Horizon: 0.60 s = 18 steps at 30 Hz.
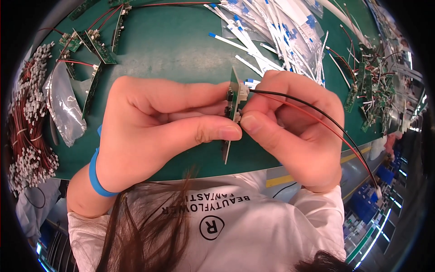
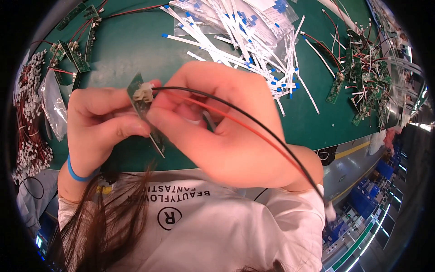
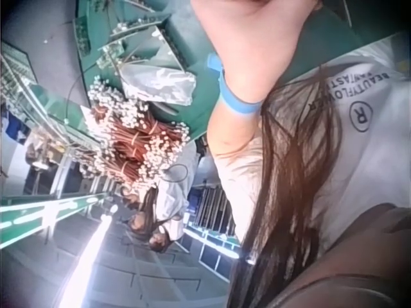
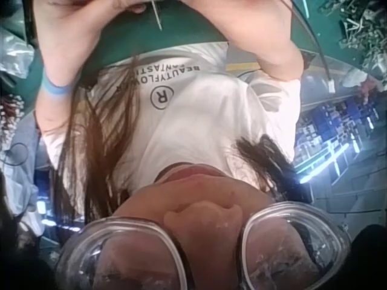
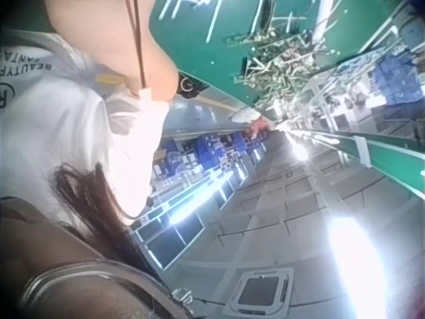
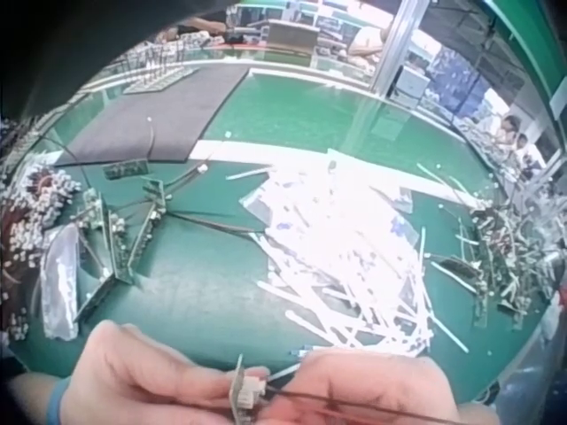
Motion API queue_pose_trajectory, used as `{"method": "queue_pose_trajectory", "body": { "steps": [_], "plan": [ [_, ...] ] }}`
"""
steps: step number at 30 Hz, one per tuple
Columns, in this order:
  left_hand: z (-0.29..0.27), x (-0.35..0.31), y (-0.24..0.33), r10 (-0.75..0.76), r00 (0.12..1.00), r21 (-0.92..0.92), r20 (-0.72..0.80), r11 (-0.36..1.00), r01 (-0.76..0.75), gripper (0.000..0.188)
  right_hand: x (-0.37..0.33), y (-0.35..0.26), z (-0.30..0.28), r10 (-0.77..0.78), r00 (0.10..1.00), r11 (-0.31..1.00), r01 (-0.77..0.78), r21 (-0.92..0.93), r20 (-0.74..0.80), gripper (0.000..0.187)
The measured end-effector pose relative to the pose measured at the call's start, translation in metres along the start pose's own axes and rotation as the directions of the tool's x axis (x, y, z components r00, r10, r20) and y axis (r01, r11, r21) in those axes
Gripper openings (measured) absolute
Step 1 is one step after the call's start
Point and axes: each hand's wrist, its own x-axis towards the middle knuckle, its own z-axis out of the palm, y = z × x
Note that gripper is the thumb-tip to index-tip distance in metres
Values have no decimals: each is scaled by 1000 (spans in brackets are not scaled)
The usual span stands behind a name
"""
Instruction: The person repeatedly plugs ribbon cables into connectors on circuit boards by hand and sets the assembled boards on the table.
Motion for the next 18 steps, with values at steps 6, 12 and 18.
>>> {"method": "queue_pose_trajectory", "body": {
  "steps": [6,12,18],
  "plan": [
    [-1,0,2,-45,995,-255,84,965,65,41,0,-15,2,156,982,978,-139,157,-103,11],
    [0,-2,6,-65,997,-280,47,957,75,43,1,-15,2,160,985,967,-144,208,-62,11],
    [-1,0,1,1,999,-180,42,984,7,40,2,0,-3,38,999,996,-39,85,12,10]
  ]
}}
